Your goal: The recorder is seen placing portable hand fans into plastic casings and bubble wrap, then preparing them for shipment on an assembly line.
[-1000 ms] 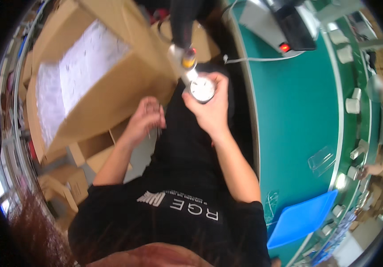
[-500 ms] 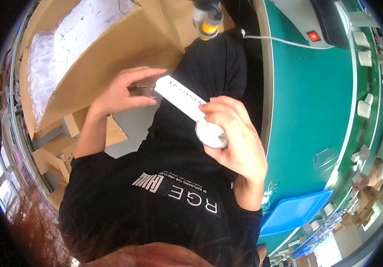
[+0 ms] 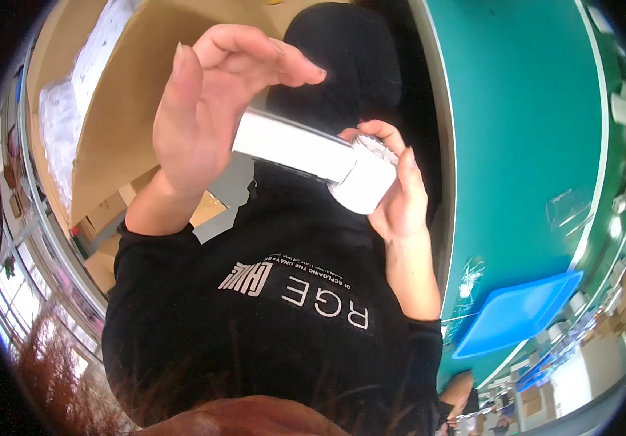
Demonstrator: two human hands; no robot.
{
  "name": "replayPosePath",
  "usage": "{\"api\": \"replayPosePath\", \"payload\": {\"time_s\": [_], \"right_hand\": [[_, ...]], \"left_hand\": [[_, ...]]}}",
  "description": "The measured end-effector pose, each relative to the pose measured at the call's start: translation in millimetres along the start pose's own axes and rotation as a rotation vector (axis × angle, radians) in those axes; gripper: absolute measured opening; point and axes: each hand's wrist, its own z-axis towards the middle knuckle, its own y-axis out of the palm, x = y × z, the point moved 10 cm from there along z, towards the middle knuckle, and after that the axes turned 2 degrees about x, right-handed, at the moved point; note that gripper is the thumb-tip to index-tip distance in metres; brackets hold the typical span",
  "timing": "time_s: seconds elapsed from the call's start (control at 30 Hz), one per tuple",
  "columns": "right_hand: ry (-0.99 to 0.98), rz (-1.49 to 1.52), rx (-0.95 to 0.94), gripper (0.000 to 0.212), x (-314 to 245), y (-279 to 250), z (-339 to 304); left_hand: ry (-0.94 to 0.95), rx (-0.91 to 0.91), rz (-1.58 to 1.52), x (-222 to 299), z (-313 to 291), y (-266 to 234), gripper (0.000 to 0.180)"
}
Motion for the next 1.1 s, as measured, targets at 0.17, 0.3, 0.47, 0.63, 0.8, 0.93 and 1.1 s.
{"api": "replayPosePath", "payload": {"time_s": [0.17,0.3,0.47,0.63,0.8,0.93,1.1], "right_hand": [[-0.258,-0.544,0.125,0.084,-61,0,-35],[-1.022,-1.142,0.011,0.083,-114,27,-95],[-0.588,-1.019,0.347,0.080,-107,-25,-115],[-0.667,-1.262,0.338,0.071,-104,-26,-127],[-0.804,-1.063,0.232,0.053,-100,-24,-133],[-0.889,-1.276,0.129,0.058,-118,0,-148],[-0.562,-1.839,0.059,0.064,-171,35,-155]], "left_hand": [[0.083,-0.069,-0.078,5,11,35,0.055],[0.340,-0.460,0.524,6,13,108,0.042],[0.111,-0.760,0.551,-28,-7,154,0.049],[-0.049,-0.849,0.569,-49,-10,168,0.042],[-0.032,-0.925,0.689,-38,-16,180,0.040],[0.032,-0.925,0.572,-26,-14,191,0.042],[0.287,-0.887,0.420,-7,3,220,0.056]]}}
